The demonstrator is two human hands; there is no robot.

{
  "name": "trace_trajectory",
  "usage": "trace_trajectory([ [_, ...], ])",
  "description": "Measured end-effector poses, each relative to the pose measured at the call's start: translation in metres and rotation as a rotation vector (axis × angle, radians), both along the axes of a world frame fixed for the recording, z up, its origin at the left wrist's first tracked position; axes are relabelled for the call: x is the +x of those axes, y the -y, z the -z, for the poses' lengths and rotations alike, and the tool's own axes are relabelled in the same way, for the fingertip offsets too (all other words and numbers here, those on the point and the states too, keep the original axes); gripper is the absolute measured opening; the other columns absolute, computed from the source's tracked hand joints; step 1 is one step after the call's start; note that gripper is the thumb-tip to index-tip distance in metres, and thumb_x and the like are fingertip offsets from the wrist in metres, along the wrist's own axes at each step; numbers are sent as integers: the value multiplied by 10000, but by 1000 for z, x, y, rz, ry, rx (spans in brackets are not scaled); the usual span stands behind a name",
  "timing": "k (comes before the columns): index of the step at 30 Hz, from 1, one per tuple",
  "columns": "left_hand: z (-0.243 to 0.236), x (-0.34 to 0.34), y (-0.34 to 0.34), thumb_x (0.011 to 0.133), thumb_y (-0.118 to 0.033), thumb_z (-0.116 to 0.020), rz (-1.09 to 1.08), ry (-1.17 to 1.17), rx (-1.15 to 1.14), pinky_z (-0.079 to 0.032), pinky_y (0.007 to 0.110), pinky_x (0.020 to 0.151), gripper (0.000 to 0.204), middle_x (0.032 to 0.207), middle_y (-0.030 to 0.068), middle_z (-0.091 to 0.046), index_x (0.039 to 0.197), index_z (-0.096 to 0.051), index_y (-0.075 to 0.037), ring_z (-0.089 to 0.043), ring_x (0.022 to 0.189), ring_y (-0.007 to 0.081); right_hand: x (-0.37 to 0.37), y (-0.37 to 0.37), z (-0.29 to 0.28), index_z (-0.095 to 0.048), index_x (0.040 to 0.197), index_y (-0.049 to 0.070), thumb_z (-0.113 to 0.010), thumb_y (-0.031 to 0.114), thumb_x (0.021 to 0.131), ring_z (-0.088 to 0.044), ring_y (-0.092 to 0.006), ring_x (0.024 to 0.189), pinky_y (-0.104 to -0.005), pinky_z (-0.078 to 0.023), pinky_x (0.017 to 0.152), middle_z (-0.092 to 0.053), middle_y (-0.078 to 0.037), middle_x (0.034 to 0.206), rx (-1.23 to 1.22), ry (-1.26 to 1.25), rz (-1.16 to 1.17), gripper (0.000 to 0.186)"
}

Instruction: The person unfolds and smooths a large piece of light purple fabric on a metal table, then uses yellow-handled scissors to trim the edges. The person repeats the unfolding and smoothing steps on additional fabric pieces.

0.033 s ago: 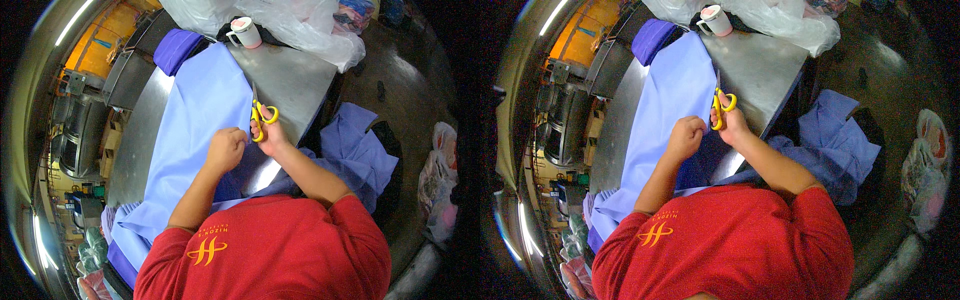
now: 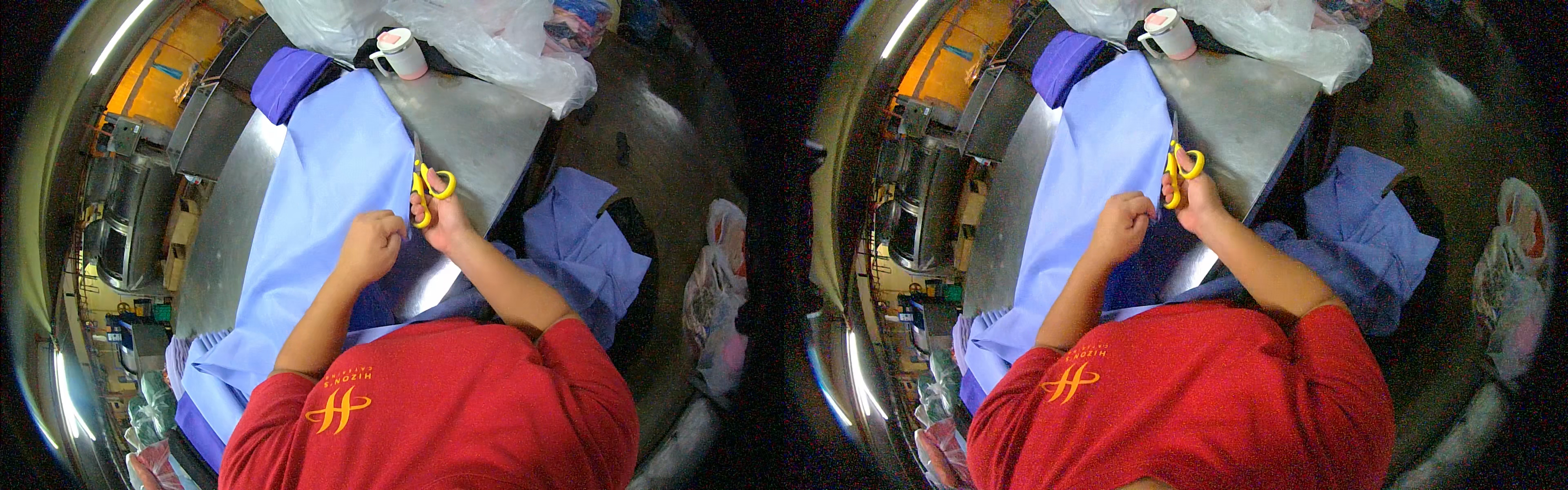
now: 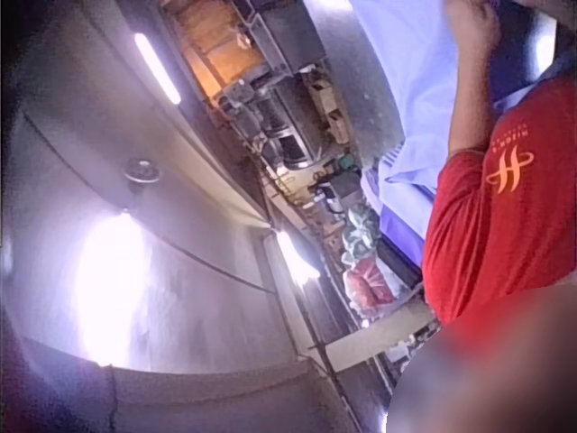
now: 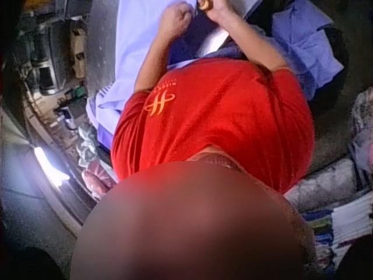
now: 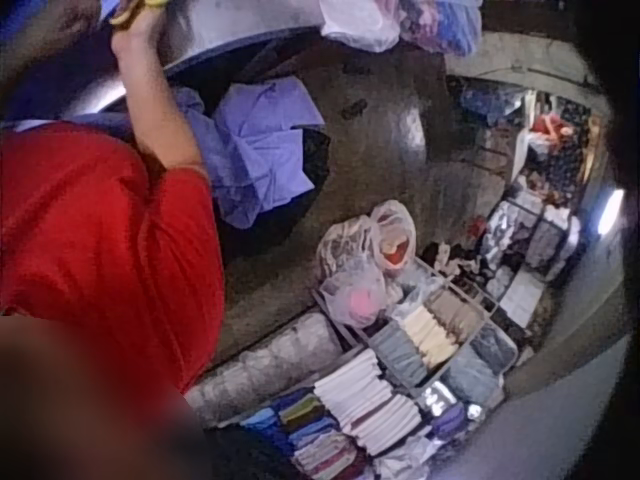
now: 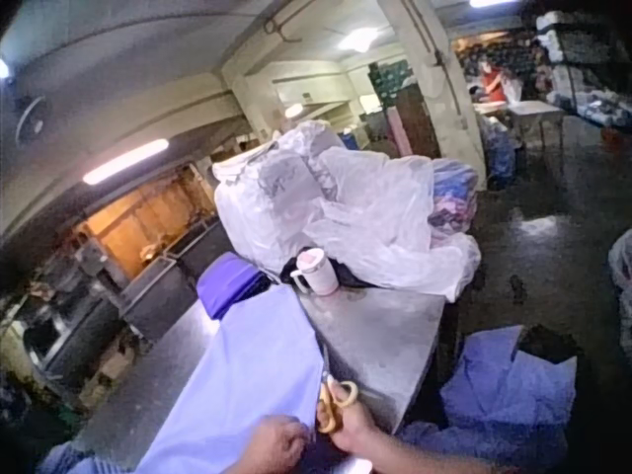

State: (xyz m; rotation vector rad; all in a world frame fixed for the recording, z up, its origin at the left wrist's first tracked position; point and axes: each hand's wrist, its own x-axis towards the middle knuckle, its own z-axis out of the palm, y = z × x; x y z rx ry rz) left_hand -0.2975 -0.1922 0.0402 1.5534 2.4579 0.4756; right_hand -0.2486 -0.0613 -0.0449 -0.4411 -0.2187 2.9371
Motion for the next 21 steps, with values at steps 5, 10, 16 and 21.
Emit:
trace_trajectory([
  [5, 2, -10, 3, 693, -48, -504, 285, 227, 204, -435, 396, 757, 71, 872, 132, -592, 674, -568, -25, -556, 839, 305, -17, -17, 10, -526, 915, 141, -589, 452, 828, -484, -100, 507, -184, -408, 458, -537, -36, 680, 97, 7, 65, 330],
  [10, 1, -41, 10, 839, -235, -522, 261, 887, -36, -400, 335, 878, 243, 985, 114, -597, 826, -607, -7, -539, 982, 215, -16, -20, 16, -528, 920, 142, -584, 446, 834, -493, -104, 507, -193, -410, 452, -545, -33, 673, 86, -30, 40, 320],
  [16, 32, -70, -30, 870, -297, -546, -327, 626, 289, -447, 282, 766, 281, 931, 59, -602, 959, -569, -31, -575, 839, 168, -19, -17, 14, -505, 875, 144, -578, 434, 844, -494, -120, 490, -221, -403, 442, -538, -31, 641, 64, -91, 11, 300],
  [21, 51, -86, -70, 756, -198, -653, -310, 223, 279, -477, 319, 690, 284, 853, 124, -618, 942, -564, -3, -601, 760, 220, -14, -16, 9, -506, 879, 140, -561, 426, 856, -500, -122, 506, -224, -405, 451, -537, -33, 648, 87, -50, -24, 293],
])
